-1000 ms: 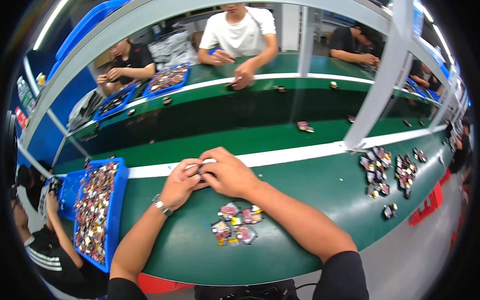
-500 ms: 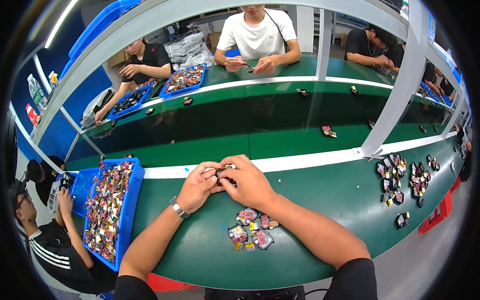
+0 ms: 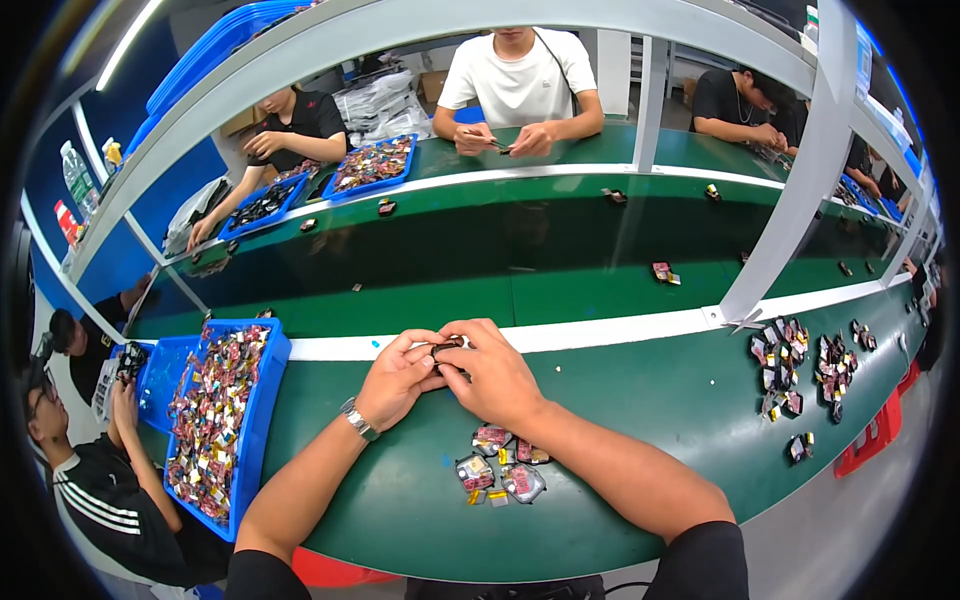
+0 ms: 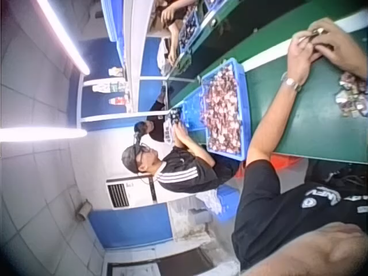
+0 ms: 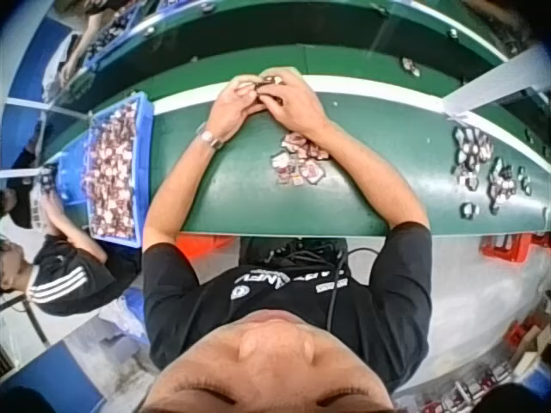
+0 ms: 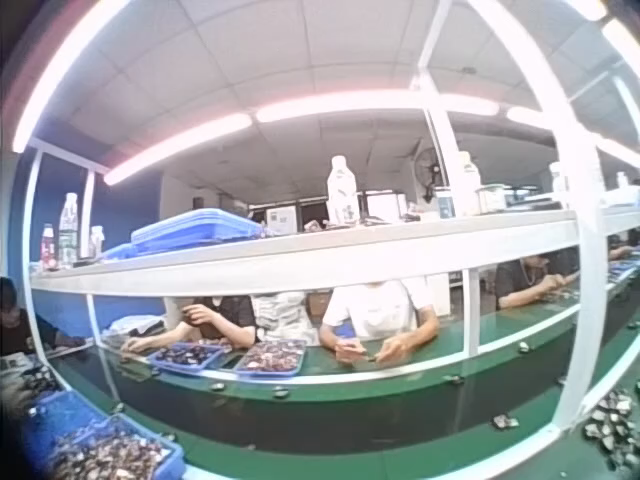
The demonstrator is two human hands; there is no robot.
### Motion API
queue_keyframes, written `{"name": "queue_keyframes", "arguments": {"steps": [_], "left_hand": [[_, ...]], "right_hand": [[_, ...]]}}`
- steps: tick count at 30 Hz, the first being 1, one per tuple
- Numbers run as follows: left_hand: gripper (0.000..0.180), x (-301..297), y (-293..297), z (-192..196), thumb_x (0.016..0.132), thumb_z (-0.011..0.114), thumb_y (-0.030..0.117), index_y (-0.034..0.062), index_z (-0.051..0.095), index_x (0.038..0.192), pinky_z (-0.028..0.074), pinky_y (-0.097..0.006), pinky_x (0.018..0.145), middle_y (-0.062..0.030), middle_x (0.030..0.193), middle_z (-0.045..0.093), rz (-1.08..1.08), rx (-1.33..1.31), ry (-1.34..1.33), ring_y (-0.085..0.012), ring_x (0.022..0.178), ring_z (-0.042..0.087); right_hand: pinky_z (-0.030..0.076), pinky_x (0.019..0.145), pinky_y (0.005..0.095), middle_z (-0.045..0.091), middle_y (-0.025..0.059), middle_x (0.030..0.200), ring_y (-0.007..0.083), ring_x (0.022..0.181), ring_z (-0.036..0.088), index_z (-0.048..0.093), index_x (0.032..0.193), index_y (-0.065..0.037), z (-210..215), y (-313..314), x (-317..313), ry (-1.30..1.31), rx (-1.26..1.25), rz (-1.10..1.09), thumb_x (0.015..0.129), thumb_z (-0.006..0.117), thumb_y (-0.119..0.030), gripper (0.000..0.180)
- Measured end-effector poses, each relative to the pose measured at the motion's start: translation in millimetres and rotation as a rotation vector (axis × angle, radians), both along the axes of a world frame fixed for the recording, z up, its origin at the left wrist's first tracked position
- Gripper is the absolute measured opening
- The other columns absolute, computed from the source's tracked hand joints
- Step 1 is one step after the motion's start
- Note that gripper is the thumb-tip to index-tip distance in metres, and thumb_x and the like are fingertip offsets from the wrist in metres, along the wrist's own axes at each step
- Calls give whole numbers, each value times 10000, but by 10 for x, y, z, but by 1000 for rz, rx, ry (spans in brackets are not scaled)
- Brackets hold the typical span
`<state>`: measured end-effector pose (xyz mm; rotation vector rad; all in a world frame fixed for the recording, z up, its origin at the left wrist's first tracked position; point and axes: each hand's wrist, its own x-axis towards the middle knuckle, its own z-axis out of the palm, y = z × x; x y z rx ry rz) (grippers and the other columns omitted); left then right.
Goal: Assembling small decorative keychain or ornament parts on a factory production line.
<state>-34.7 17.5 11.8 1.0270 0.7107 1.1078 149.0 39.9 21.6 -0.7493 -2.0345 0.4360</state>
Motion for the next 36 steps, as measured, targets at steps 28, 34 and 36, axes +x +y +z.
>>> {"name": "queue_keyframes", "arguments": {"steps": [28,34,36], "left_hand": [[240,-27,29,-45,996,517,88,29,480,1226,516,-426,996,-126,1216,600,33,31,-139,-220,1117,612],[277,-13,17,-10,973,578,121,53,478,1222,534,-404,958,-87,1145,630,67,-38,-109,-197,1066,623],[286,-7,31,-11,971,584,124,54,474,1225,531,-404,960,-84,1138,630,66,-38,-113,-194,1061,620]], "right_hand": [[472,932,401,600,107,1181,309,1119,547,687,999,-47,77,-20,-6,24,140,-8,732,699,23,276],[523,731,349,608,71,979,263,902,595,672,915,-56,105,29,-8,-36,263,-29,715,711,18,217],[524,705,341,606,68,958,259,876,597,667,914,-55,102,25,-12,-67,324,-33,713,714,14,218]]}}
